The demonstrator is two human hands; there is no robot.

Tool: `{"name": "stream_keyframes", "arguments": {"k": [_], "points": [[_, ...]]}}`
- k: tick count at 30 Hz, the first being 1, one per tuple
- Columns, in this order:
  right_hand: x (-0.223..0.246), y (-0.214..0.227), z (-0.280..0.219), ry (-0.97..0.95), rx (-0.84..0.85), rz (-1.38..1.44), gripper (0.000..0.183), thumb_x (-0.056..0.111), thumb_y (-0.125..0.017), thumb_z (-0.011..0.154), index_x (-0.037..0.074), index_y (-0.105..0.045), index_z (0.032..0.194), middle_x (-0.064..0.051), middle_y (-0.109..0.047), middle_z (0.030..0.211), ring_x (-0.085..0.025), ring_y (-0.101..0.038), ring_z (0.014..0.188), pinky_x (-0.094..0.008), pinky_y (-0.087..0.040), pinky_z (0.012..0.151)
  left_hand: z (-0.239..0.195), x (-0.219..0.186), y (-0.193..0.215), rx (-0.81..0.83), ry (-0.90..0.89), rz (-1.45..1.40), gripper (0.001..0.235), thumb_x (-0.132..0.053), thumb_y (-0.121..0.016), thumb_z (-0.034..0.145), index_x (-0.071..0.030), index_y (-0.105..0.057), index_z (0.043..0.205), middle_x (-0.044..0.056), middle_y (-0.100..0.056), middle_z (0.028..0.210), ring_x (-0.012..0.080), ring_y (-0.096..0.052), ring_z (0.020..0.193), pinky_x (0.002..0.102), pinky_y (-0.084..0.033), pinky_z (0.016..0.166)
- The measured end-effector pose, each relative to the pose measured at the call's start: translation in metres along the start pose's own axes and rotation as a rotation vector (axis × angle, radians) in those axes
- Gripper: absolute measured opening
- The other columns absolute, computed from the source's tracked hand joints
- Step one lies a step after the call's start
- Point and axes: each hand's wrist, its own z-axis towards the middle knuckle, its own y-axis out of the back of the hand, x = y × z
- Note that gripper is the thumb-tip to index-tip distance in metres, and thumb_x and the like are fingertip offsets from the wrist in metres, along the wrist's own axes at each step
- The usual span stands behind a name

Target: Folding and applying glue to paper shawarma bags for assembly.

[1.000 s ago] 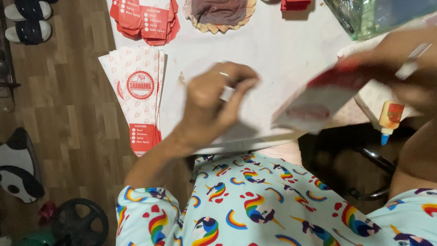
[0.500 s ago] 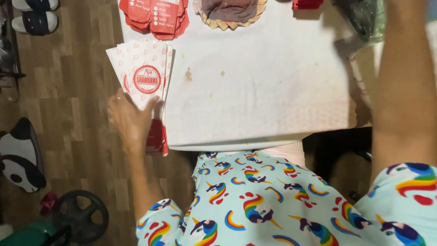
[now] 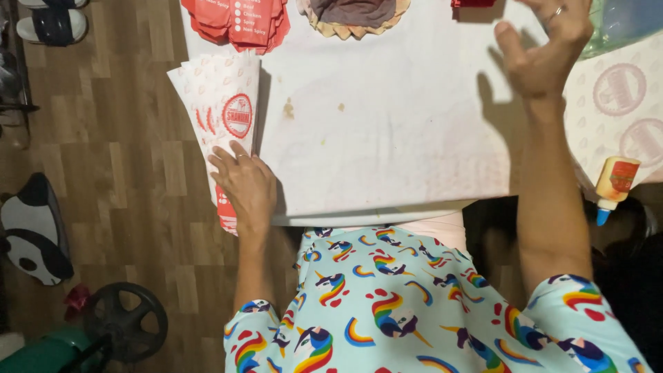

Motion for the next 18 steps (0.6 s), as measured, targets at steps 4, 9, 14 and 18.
{"name": "stream_keyframes", "arguments": {"k": [4,9,14,18], "points": [[0.043,0.0,-0.022,-0.078,0.022,0.086,0.028,0.005,-0.084,0.098,-0.017,-0.08,0.115,-0.028,-0.064,0.131,-0.043,-0.061,0.115,-0.049,-0.049,0.104,-0.01,-0.032,0.013,0.002,-0.077,-0.024,0.045,0.003,-0.061,0.087,0.017,-0.062,0.13,0.044,-0.062,0.121,0.06,-0.061,0.114,0.061,-0.053,0.09],[0.134,-0.02,-0.054,-0.615,0.18,0.438,0.019,0.0,-0.08,0.098,-0.003,-0.074,0.116,-0.024,-0.067,0.119,-0.029,-0.069,0.101,-0.039,-0.058,0.083,-0.019,-0.1,0.014,0.032,-0.189,-0.311,0.038,0.007,-0.062,0.086,0.016,-0.063,0.123,0.037,-0.068,0.112,0.0525,-0.067,0.108,0.054,-0.054,0.094],[0.154,-0.053,-0.098,-1.091,0.254,0.601,0.022,0.018,-0.067,0.106,0.0,-0.072,0.117,-0.016,-0.074,0.091,-0.017,-0.071,0.072,-0.031,-0.064,0.065,-0.032,-0.178,-0.005,0.112,-0.302,-0.508,0.041,-0.021,-0.067,0.095,0.01,-0.068,0.121,0.033,-0.069,0.114,0.0491,-0.067,0.112,0.055,-0.056,0.094],[0.141,-0.051,-0.111,-1.205,0.125,0.482,0.024,0.017,-0.076,0.101,-0.003,-0.071,0.112,-0.011,-0.073,0.083,-0.008,-0.066,0.065,-0.023,-0.058,0.058,-0.041,-0.2,-0.015,0.452,-0.431,-0.759,0.054,-0.036,-0.07,0.093,0.005,-0.065,0.129,0.029,-0.063,0.129,0.0465,-0.057,0.131,0.054,-0.052,0.105]]}}
